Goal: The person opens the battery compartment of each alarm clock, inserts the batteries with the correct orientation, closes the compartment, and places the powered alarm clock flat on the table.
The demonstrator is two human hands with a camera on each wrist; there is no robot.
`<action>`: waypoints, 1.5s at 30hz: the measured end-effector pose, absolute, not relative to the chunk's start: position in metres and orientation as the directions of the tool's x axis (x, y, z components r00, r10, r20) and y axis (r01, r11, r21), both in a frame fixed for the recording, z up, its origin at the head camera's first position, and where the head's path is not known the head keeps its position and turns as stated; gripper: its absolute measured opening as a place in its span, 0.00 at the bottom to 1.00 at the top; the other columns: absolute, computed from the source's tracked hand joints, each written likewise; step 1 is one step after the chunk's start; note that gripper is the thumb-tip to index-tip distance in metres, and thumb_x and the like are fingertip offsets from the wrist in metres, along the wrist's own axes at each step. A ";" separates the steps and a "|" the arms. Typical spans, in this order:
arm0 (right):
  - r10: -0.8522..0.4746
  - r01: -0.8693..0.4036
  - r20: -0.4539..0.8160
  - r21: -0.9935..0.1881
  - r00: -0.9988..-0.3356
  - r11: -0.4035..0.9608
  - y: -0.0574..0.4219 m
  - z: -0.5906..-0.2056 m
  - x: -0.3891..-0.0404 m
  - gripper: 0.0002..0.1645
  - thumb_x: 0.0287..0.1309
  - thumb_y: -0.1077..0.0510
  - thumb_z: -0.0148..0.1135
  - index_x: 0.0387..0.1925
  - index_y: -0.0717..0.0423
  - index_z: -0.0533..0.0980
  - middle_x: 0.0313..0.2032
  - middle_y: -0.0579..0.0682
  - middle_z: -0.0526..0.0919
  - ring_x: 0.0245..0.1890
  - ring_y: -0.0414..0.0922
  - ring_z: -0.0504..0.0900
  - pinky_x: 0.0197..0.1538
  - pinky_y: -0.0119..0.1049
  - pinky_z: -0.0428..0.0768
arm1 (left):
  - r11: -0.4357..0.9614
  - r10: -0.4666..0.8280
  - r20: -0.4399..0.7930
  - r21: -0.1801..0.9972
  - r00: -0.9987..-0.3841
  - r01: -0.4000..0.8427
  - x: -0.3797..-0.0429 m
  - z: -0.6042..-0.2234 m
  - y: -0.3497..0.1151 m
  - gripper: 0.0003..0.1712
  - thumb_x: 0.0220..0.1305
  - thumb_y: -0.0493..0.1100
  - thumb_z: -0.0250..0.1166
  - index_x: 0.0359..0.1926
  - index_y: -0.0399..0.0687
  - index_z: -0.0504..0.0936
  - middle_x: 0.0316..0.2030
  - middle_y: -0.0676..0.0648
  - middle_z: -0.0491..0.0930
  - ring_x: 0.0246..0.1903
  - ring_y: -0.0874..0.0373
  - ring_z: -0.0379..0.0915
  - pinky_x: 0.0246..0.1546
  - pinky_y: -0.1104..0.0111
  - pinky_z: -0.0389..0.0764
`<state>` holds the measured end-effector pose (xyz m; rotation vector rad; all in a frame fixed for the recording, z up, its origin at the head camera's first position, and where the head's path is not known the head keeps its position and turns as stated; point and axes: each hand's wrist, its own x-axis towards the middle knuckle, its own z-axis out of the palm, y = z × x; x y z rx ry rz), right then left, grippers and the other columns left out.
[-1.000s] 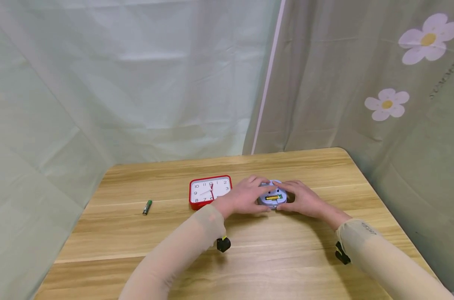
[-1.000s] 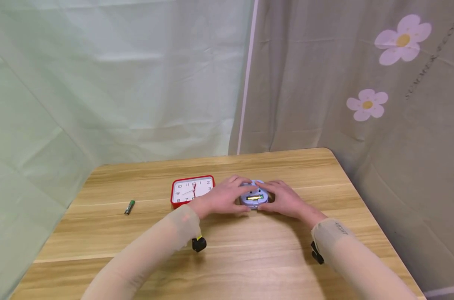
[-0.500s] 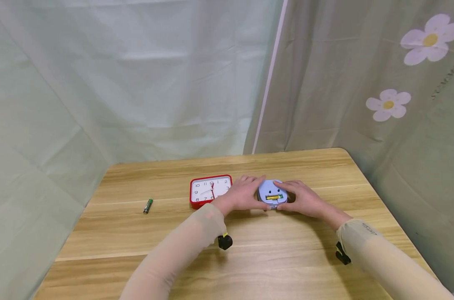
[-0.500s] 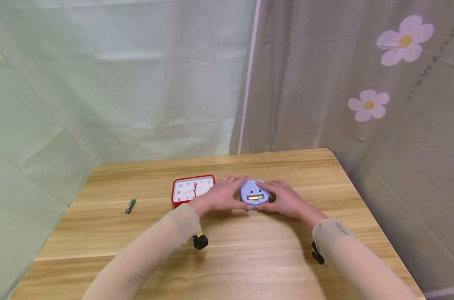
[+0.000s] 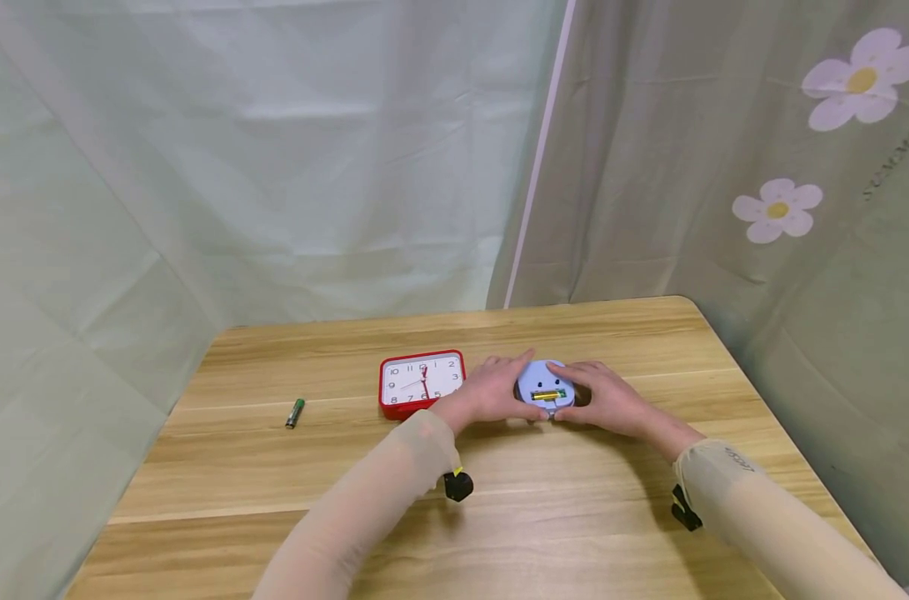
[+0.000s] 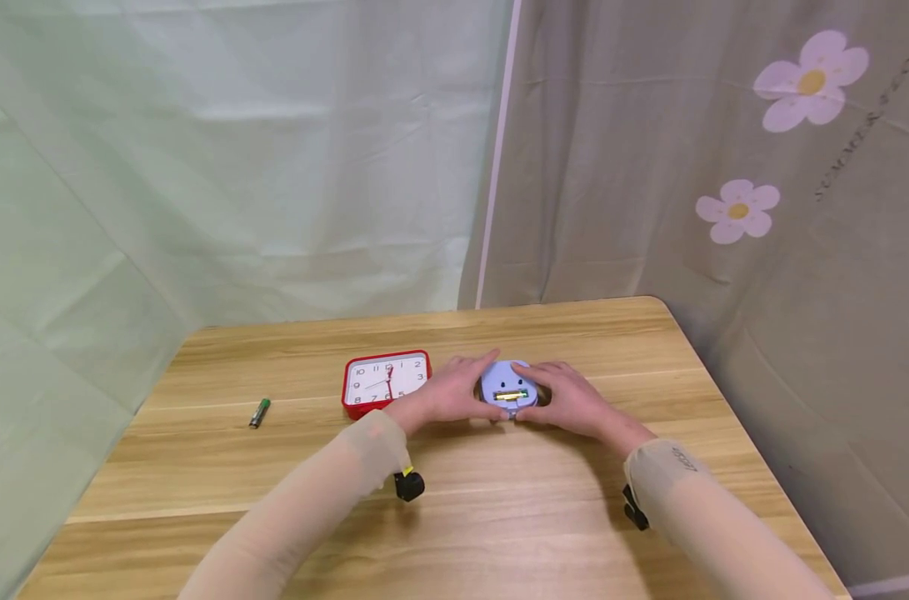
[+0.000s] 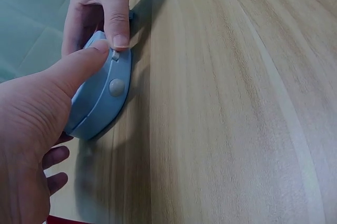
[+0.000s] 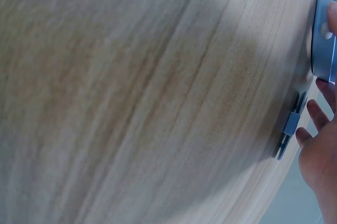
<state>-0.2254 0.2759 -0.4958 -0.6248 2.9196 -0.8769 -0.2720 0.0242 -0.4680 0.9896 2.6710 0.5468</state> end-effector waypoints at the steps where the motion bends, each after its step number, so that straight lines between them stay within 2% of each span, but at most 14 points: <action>1: -0.386 -0.371 0.088 -0.533 -0.918 0.760 0.276 -0.496 -0.226 0.52 0.52 0.33 0.75 0.76 0.36 0.66 0.67 0.55 0.74 0.68 0.57 0.67 0.67 0.61 0.64 | 0.702 0.663 -0.093 0.424 -0.743 0.573 -0.272 -0.468 0.024 0.66 0.54 0.75 0.69 0.83 0.56 0.47 0.75 0.49 0.63 0.67 0.49 0.61 0.63 0.54 0.67; 8: -0.389 -0.374 0.088 -0.529 -0.917 0.762 0.274 -0.495 -0.226 0.51 0.53 0.32 0.74 0.76 0.36 0.66 0.67 0.55 0.74 0.68 0.58 0.67 0.67 0.61 0.64 | 0.707 0.658 -0.092 0.416 -0.748 0.571 -0.275 -0.470 0.022 0.62 0.54 0.77 0.67 0.82 0.57 0.53 0.72 0.45 0.66 0.66 0.48 0.62 0.62 0.54 0.68; 17: -0.390 -0.375 0.089 -0.531 -0.917 0.760 0.272 -0.495 -0.228 0.51 0.53 0.32 0.74 0.76 0.36 0.65 0.67 0.55 0.74 0.68 0.58 0.67 0.67 0.62 0.63 | 0.733 0.656 -0.099 0.318 -0.748 0.601 -0.275 -0.462 0.025 0.58 0.54 0.76 0.68 0.79 0.56 0.62 0.69 0.47 0.70 0.62 0.50 0.63 0.58 0.56 0.68; 25: -0.391 -0.375 0.088 -0.536 -0.916 0.756 0.270 -0.496 -0.229 0.52 0.53 0.32 0.74 0.76 0.36 0.65 0.67 0.54 0.74 0.68 0.57 0.67 0.67 0.61 0.63 | 0.742 0.654 -0.101 0.280 -0.750 0.610 -0.274 -0.455 0.024 0.57 0.54 0.76 0.69 0.78 0.58 0.63 0.67 0.49 0.73 0.60 0.51 0.65 0.57 0.56 0.68; 35: -0.399 -0.386 0.097 -0.530 -0.912 0.755 0.269 -0.493 -0.229 0.51 0.53 0.34 0.75 0.76 0.39 0.66 0.67 0.54 0.74 0.68 0.58 0.66 0.67 0.61 0.63 | 0.755 0.637 -0.100 0.284 -0.765 0.592 -0.277 -0.457 0.027 0.54 0.51 0.74 0.73 0.75 0.60 0.68 0.59 0.52 0.77 0.53 0.54 0.67 0.50 0.60 0.70; 45: -0.378 -0.375 0.103 -0.509 -0.920 0.774 0.273 -0.492 -0.223 0.50 0.53 0.35 0.76 0.75 0.41 0.68 0.67 0.49 0.75 0.70 0.62 0.63 0.67 0.66 0.61 | 0.752 0.639 -0.110 0.295 -0.761 0.589 -0.276 -0.456 0.035 0.54 0.49 0.74 0.74 0.73 0.59 0.69 0.60 0.53 0.77 0.51 0.55 0.67 0.49 0.61 0.70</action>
